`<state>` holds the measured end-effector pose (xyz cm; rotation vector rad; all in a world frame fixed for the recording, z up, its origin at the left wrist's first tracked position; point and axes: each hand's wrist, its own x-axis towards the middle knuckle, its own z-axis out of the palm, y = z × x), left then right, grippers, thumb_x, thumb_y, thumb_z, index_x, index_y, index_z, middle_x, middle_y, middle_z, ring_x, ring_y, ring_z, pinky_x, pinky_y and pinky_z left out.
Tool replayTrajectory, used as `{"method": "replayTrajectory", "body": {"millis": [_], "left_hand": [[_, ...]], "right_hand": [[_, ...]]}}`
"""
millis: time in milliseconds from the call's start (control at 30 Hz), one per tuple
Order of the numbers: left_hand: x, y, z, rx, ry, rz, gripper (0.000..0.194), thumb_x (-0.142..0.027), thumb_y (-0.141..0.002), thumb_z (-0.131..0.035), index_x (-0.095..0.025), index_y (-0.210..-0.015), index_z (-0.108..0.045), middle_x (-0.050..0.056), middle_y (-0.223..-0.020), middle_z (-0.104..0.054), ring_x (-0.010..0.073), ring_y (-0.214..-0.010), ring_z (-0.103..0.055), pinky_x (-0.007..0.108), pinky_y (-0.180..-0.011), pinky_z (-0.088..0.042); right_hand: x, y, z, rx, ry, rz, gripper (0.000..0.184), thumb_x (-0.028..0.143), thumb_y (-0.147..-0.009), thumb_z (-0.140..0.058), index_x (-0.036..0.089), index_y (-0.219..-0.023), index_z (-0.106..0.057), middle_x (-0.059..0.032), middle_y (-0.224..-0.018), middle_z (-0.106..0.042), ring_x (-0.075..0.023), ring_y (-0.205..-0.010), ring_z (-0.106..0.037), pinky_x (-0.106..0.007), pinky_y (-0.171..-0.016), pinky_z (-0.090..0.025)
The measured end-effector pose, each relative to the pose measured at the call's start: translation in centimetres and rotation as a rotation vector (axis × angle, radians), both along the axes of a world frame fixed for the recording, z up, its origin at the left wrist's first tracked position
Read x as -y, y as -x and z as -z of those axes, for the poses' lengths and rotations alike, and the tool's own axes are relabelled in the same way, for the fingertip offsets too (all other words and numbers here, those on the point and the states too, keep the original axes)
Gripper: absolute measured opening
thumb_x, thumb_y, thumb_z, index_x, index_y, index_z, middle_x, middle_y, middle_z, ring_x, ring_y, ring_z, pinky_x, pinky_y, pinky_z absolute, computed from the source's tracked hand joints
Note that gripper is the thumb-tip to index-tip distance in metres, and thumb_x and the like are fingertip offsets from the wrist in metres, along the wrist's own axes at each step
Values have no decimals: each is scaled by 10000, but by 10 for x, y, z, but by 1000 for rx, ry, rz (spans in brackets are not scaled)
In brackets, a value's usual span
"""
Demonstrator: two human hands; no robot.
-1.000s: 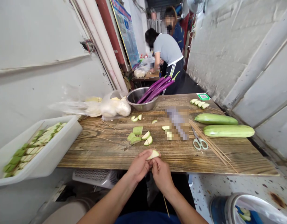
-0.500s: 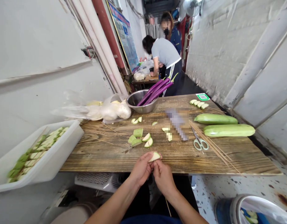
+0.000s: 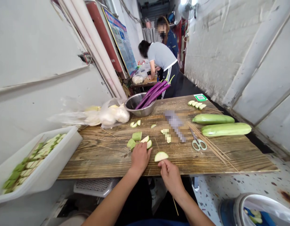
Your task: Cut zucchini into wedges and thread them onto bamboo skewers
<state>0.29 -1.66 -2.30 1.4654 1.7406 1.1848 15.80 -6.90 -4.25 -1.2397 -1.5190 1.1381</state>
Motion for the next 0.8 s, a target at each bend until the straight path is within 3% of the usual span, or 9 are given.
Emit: {"method": "replayTrajectory", "body": {"millis": [133, 233, 333, 467, 600, 700, 800], "left_hand": [[-17, 0, -3, -67, -15, 39, 123, -184, -650, -677, -181, -737, -590, 115, -822, -577, 308, -1082, -409, 366, -981, -209], [-22, 5, -12, 41, -6, 94, 94, -213, -636, -693, -181, -676, -614, 78, -696, -572, 273, -960, -489, 310, -875, -311], [-23, 12, -20, 326, 103, 151, 157, -325, -708, -630, -169, -693, -629, 48, -664, -591, 188, -731, -532, 245, -659, -375], [-18, 17, -29, 855, 304, 211, 315, -450, -756, -559, -136, -783, -578, 21, -614, -557, 92, -493, -450, 188, -438, -295], [-15, 20, -32, 1184, 393, 259, 354, -497, -773, -532, -143, -777, -529, -19, -565, -477, 56, -439, -401, 163, -401, -295], [-15, 23, -33, 1257, 395, 207, 269, -396, -803, -541, -127, -796, -546, -12, -578, -491, 55, -458, -439, 159, -423, -347], [-15, 27, -34, 1274, 491, 109, 254, -323, -825, -512, -84, -858, -589, 50, -664, -583, 92, -551, -541, 203, -522, -448]], "right_hand": [[2, -7, 2, 13, -1, -11, 338, 421, -883, -369, 168, -764, -560, 66, -426, -371, -102, -382, -351, -202, -403, -264], [4, -10, 0, -3, 4, -18, 329, 408, -882, -374, 168, -751, -557, 63, -441, -373, -100, -395, -350, -202, -410, -264], [8, -10, -6, -17, 3, -43, 319, 393, -885, -378, 164, -760, -562, 63, -450, -375, -94, -402, -347, -203, -422, -270], [14, -5, -16, -7, -6, -91, 312, 378, -885, -379, 161, -777, -576, 59, -469, -381, -94, -422, -355, -201, -431, -272], [18, 2, -23, 16, -21, -127, 304, 353, -881, -384, 162, -730, -566, 55, -484, -377, -88, -436, -346, -192, -430, -265], [19, 5, -26, 37, -30, -150, 288, 327, -879, -388, 159, -730, -568, 51, -496, -391, -85, -444, -348, -188, -431, -261], [20, 7, -26, 59, -43, -170, 284, 309, -883, -381, 162, -715, -557, 47, -506, -397, -84, -450, -348, -186, -429, -258]]}}
